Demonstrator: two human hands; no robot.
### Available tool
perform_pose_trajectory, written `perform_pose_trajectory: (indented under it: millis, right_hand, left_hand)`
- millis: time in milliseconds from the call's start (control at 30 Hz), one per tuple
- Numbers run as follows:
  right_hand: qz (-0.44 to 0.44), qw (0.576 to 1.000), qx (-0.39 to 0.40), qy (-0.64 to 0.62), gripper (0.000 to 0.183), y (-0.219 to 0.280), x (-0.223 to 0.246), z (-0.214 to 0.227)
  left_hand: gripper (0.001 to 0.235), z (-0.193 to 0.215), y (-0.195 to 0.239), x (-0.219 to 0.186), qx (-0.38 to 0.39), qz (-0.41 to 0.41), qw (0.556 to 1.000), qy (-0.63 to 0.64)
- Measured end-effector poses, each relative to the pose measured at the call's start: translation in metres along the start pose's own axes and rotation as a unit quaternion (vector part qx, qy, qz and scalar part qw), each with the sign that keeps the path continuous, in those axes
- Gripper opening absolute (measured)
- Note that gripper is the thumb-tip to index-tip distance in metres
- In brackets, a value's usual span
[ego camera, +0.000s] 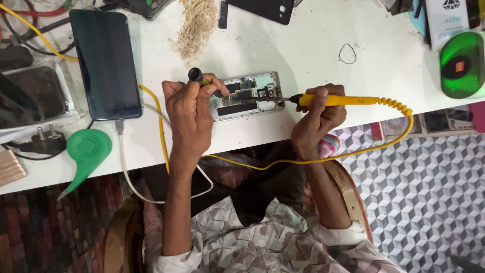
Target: The person uses a soldering iron and a small tool to work on the internal circuit board of a disassembled mobile phone. They repeatedly apply heat to specific points on the board while holding the device steady.
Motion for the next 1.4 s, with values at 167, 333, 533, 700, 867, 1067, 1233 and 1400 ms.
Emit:
perform_pose_trajectory:
  millis: [167, 333, 533, 700, 867, 1067, 1233, 1400]
  right_hand:
    - [0.014, 1.0, 0.005, 0.008, 0.026, 0.002, -0.001, 0.0]
    - [0.024, 1.0, 0.001, 0.021, 0.027, 0.0, 0.002, -0.001]
    - [0.01, 1.0, -0.004, 0.018, 0.025, 0.001, -0.001, 0.002]
    - [0.0, 1.0, -0.001, 0.006, 0.025, 0.003, -0.002, 0.003]
    - [0.008, 1.0, 0.006, 0.014, 0.027, 0.0, -0.001, 0.0]
    - [0.015, 1.0, 0.008, 0.013, 0.03, 0.001, 0.003, -0.001]
    - [0.02, 0.999, 0.007, 0.034, 0.031, 0.0, 0.009, -0.003]
    - [0.034, 0.999, 0.003, 0.027, 0.031, 0.006, -0.002, 0.003]
  left_hand:
    - [0.03, 0.001, 0.002, 0.001, -0.001, 0.002, 1.0, 0.002]
    - [0.029, 0.0, -0.001, -0.001, -0.003, -0.004, 1.0, 0.002]
    - [0.03, 0.0, 0.002, 0.002, 0.006, 0.001, 1.0, 0.008]
    - [0.03, 0.0, 0.002, 0.001, -0.002, -0.004, 1.0, 0.006]
    - [0.029, 0.0, 0.0, -0.001, -0.001, 0.0, 1.0, 0.003]
    - [0.029, 0.001, 0.001, -0.001, 0.005, 0.0, 1.0, 0.005]
    - [0.03, 0.001, 0.001, -0.001, -0.001, -0.008, 1.0, 0.011]
    - [0.029, 0.001, 0.006, 0.006, 0.006, 0.002, 1.0, 0.003]
Point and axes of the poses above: each hand's wrist, its own y-axis away from the middle knuckle, its own z-axis out of the back of the hand, x = y × z, the point moved 4 cm from there along -y, towards the middle knuckle, and after that the axes turned 10 degrees about -x, right-handed, at the moved point
